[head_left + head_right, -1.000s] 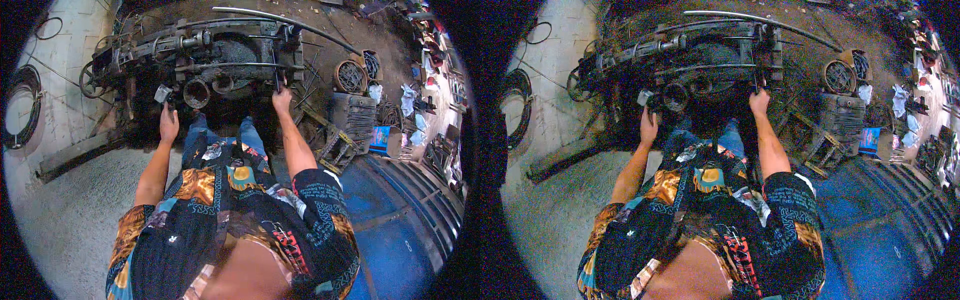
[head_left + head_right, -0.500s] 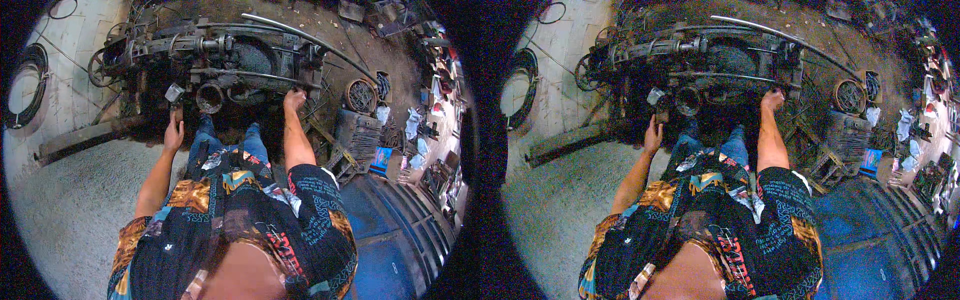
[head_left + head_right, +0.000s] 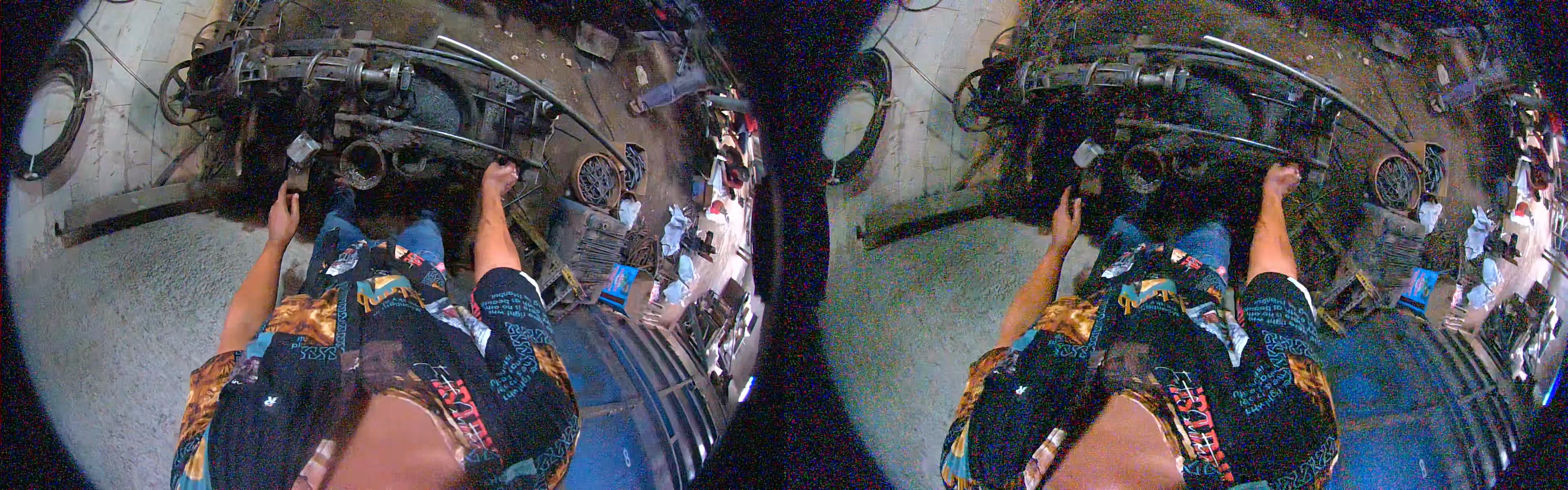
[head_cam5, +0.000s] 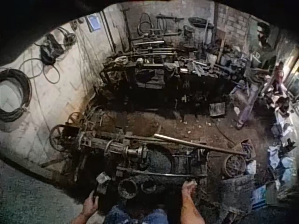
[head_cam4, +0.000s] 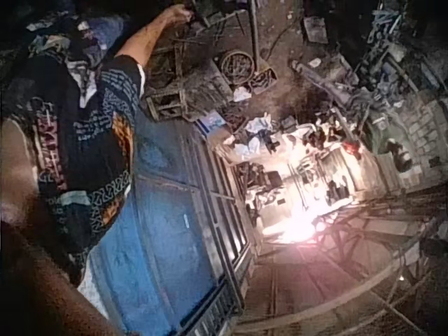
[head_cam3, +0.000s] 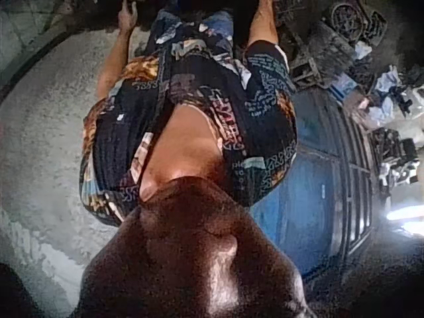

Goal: Manually operating a metal bending or forming machine to shape rods and components.

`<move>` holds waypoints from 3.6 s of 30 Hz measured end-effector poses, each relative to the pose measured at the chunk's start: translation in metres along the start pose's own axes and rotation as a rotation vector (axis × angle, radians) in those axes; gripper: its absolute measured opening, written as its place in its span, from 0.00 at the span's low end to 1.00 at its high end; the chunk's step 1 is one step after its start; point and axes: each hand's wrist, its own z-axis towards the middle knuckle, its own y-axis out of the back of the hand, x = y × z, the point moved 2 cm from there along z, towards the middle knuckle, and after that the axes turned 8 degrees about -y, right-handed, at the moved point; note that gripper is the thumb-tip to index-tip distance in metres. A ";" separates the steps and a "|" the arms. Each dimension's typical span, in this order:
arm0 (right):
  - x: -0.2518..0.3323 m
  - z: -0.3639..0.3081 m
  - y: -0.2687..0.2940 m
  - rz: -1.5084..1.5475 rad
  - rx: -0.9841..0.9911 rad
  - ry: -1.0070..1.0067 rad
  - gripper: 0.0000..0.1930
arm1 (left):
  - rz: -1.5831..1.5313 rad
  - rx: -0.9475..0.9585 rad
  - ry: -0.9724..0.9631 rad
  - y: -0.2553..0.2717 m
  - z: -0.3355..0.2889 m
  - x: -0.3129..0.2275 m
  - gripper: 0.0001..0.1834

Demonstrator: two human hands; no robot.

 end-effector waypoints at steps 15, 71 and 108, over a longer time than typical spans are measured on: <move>0.002 -0.014 0.078 0.461 0.184 0.334 0.17 | -0.129 -0.292 0.020 -0.096 -0.072 -0.013 0.21; 0.094 0.197 -0.002 0.699 0.581 0.536 0.21 | -2.862 -0.642 0.866 -0.219 0.104 0.135 0.24; 0.187 0.066 0.082 0.911 0.443 0.679 0.20 | -1.185 -0.918 0.618 -0.092 0.068 -0.008 0.53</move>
